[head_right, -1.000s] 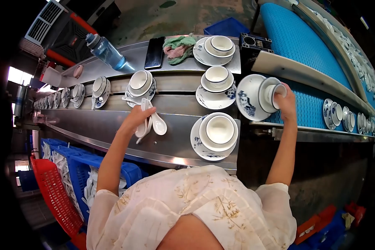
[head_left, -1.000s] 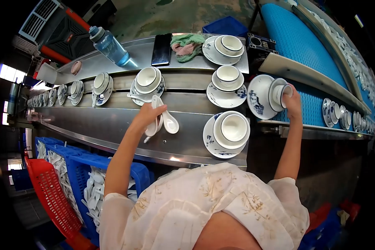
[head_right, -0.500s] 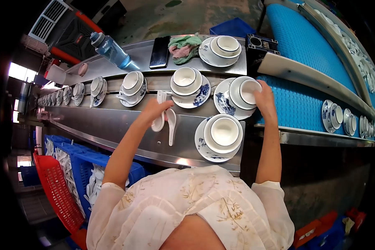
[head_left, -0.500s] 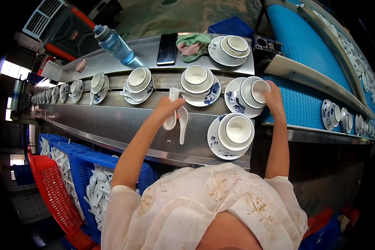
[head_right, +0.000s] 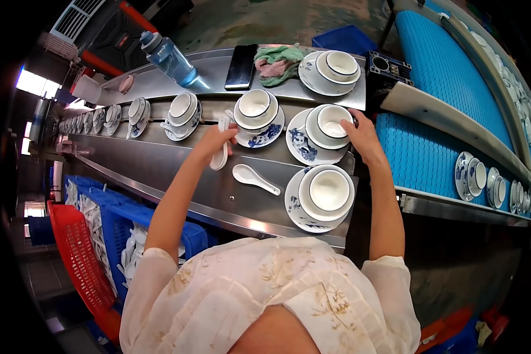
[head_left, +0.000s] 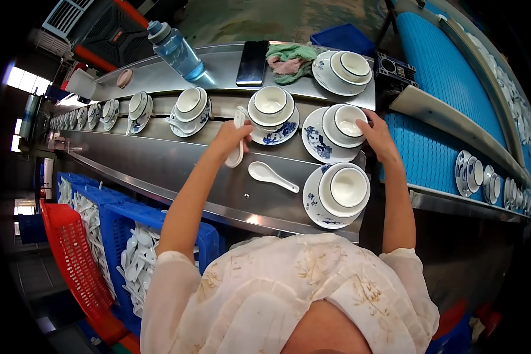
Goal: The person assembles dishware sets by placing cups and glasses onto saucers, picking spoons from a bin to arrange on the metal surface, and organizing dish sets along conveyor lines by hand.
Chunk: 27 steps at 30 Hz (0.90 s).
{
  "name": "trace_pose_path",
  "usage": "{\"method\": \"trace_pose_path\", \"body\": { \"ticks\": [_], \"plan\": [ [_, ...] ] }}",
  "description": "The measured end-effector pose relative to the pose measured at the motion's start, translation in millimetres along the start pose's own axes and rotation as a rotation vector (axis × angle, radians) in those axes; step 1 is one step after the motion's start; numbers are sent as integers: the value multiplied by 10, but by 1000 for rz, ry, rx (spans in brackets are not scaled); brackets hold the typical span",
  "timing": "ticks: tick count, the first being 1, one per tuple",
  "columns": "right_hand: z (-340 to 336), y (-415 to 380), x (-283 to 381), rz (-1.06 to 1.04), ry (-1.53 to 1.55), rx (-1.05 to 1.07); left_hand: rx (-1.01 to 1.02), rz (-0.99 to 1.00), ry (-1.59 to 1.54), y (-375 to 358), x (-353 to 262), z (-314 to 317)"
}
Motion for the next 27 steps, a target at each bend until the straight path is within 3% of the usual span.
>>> {"method": "trace_pose_path", "body": {
  "ticks": [3, 8, 11, 14, 16, 20, 23, 27],
  "plan": [
    [116, 133, 32, -17, 24, -2, 68, -116, 114, 83, 0, 11],
    [257, 168, 198, -74, -22, 105, 21, -53, 272, -265, -158, -10],
    [23, 380, 274, -66, -435, -105, 71, -27, 488, -505, -227, 37],
    [-224, 668, 438, -257, -475, -577, 119, 125, 779, -711, -112, 190],
    [-204, 1083, 303, -227, -505, -575, 77, 133, 767, -772, -25, 242],
    [-173, 1511, 189, 81, -416, -408, 85, 147, 647, -759, 80, 267],
    [-225, 1567, 110, -4, -411, -401, 91, 87, 587, -761, 33, 238],
    [-271, 1193, 321, -141, -277, -574, 136, 34, 392, -748, -120, 254]
  ]
}}
Point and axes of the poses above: each hand's wrist, its own y-axis towards the middle knuckle, its own z-axis out of the palm, x = y × z, the point moved 5 cm from there along y, towards the middle knuckle, and after that the axes turned 1 degree about -z, right-handed, at the moved point
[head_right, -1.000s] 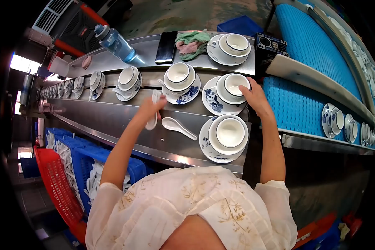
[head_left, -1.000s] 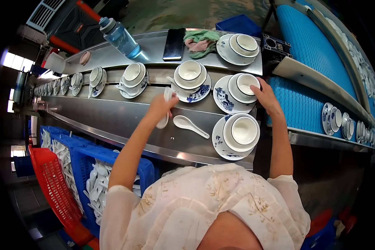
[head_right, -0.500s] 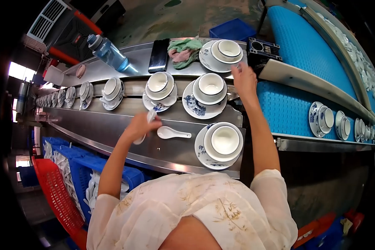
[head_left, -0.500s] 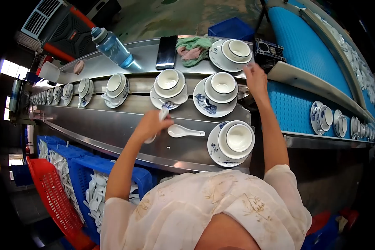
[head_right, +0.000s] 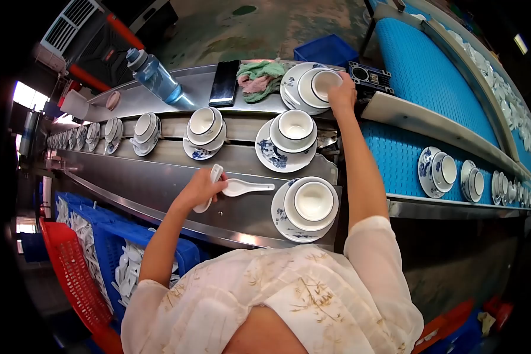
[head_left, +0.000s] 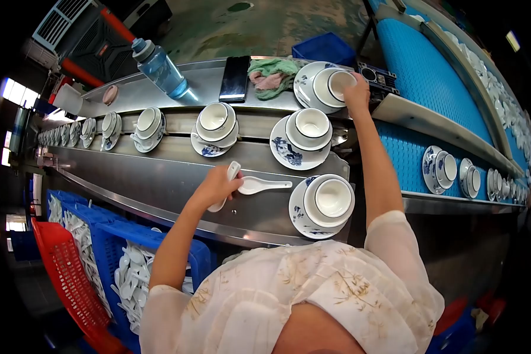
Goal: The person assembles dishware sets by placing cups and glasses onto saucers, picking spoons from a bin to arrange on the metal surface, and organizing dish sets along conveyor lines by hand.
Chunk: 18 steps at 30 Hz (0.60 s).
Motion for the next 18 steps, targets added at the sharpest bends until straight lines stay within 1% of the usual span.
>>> {"method": "trace_pose_path", "body": {
  "ticks": [1, 3, 5, 6, 7, 8, 11, 13, 17, 18],
  "plan": [
    [-158, -128, 212, -133, 59, -47, 16, 1, -50, 34, -17, -5],
    [-352, -266, 418, -440, 9, -201, 32, 43, -72, 142, -90, 13],
    [-615, -456, 647, -630, -41, -322, 10, 97, -109, 300, -192, 63],
    [-759, -580, 754, -598, -65, -338, 9, 89, -145, 404, -229, 106],
    [-891, -658, 808, -649, -114, -372, 9, 83, -181, 495, -275, 162],
    [-996, -711, 806, -618, -128, -363, -11, 51, -216, 506, -390, 194],
    [-1224, -867, 651, -520, -169, -293, -11, 38, -353, 599, -420, 279],
    [-1300, -927, 441, -441, -158, -224, -27, 18, -363, 568, -387, 257],
    [-1223, -1074, -14, -221, -51, -37, -73, -71, -409, 381, -233, 71],
    [-1174, -1101, -88, -170, -25, 3, -51, -67, -400, 314, -204, 36]
  ]
}}
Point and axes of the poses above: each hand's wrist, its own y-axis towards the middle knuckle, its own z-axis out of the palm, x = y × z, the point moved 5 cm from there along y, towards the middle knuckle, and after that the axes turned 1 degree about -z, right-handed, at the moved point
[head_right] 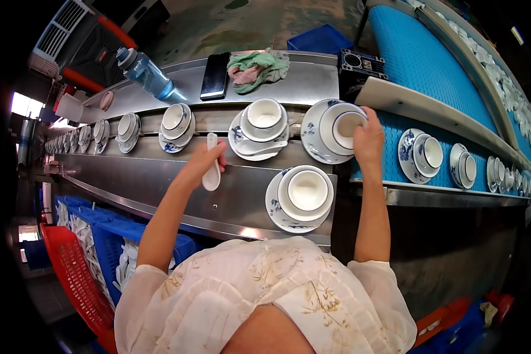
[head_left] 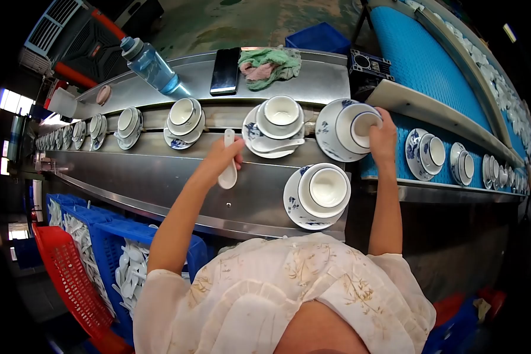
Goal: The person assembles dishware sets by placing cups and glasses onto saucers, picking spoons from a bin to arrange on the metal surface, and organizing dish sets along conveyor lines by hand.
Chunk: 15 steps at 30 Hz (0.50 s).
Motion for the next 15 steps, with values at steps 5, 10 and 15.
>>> {"method": "trace_pose_path", "body": {
  "ticks": [5, 10, 15],
  "plan": [
    [470, -117, -276, 173, 97, 143, 115, 17, 231, -237, 184, -170],
    [489, -210, -113, 163, 82, 466, 9, 47, 252, -309, 199, -267],
    [-546, -40, -48, -217, -181, 23, -84, 60, 222, -276, 318, -411]
  ]
}}
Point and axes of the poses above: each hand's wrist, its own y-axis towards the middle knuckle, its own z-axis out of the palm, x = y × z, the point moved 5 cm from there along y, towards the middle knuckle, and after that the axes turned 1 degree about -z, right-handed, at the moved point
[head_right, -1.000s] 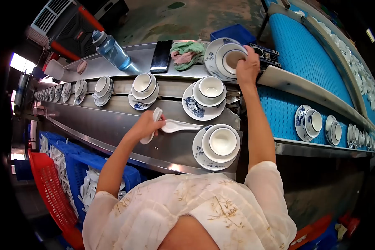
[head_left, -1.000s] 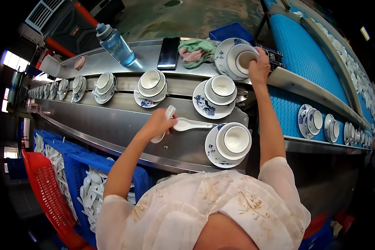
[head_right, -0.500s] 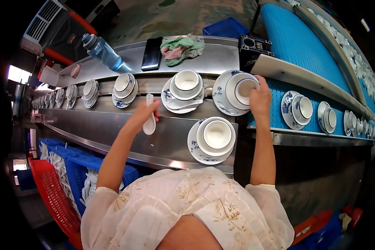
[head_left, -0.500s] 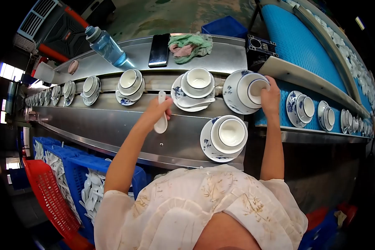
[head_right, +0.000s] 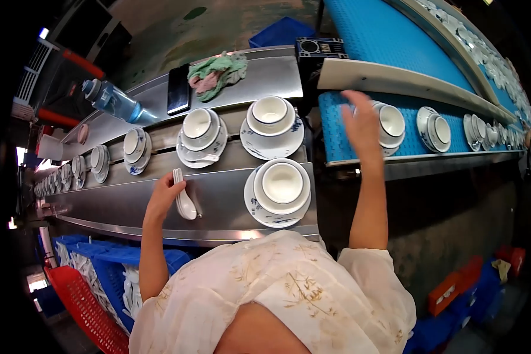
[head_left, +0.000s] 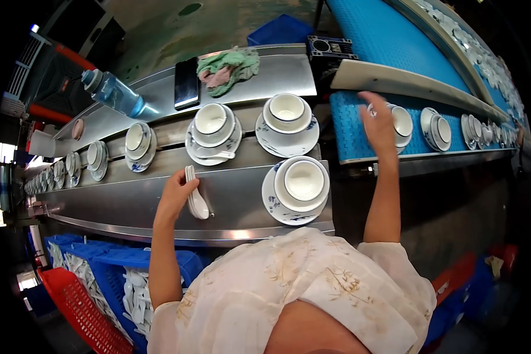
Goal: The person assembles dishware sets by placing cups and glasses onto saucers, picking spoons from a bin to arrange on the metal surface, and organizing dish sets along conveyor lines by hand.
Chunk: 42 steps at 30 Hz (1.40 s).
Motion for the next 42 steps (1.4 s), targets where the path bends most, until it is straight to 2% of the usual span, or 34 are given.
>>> {"method": "trace_pose_path", "body": {
  "ticks": [1, 2, 4, 6, 8, 10, 12, 15, 20, 21, 25, 29, 33, 36, 39, 42],
  "plan": [
    [-217, 41, -163, -8, -86, -113, -14, -26, 11, 4, 31, -2],
    [-402, 64, -277, 21, -248, -141, -5, -25, 11, 11, 16, 23],
    [-508, 21, -736, 54, -451, -17, -4, -28, 13, 19, -46, 36],
    [-419, 33, -1148, 291, -412, 277, -6, 11, 0, 10, -93, 88],
    [-383, 59, -1221, 289, -392, 295, 2, 23, 42, 33, -51, 113],
    [-388, 121, -1028, 304, -355, 445, 39, -15, 21, 40, -4, 146],
    [-371, 80, -1075, 335, -247, 423, -47, 81, -61, 41, 3, 139],
    [-338, 40, -1091, 409, -111, 470, -36, 35, -121, 1, -12, 114],
    [-317, -78, -1023, 424, 175, 380, -3, 51, -156, -16, -62, 146],
    [-309, -89, -935, 379, 211, 341, -8, 59, -167, -20, -65, 162],
    [-119, -185, -785, 474, 444, 115, -53, 70, -140, 20, 0, 188],
    [82, -112, -379, 410, 377, 126, -74, 37, -225, 36, -1, 156],
    [226, -58, -183, 337, 200, 134, -61, 22, -539, 112, -95, 215],
    [399, -59, -153, 366, 208, 160, -14, -20, -512, 250, -164, 298],
    [511, -53, -59, 410, 273, 215, 78, 25, -573, 383, -293, 478],
    [564, -76, -111, 470, 340, 157, 94, -24, -474, 480, -256, 553]
  ]
}}
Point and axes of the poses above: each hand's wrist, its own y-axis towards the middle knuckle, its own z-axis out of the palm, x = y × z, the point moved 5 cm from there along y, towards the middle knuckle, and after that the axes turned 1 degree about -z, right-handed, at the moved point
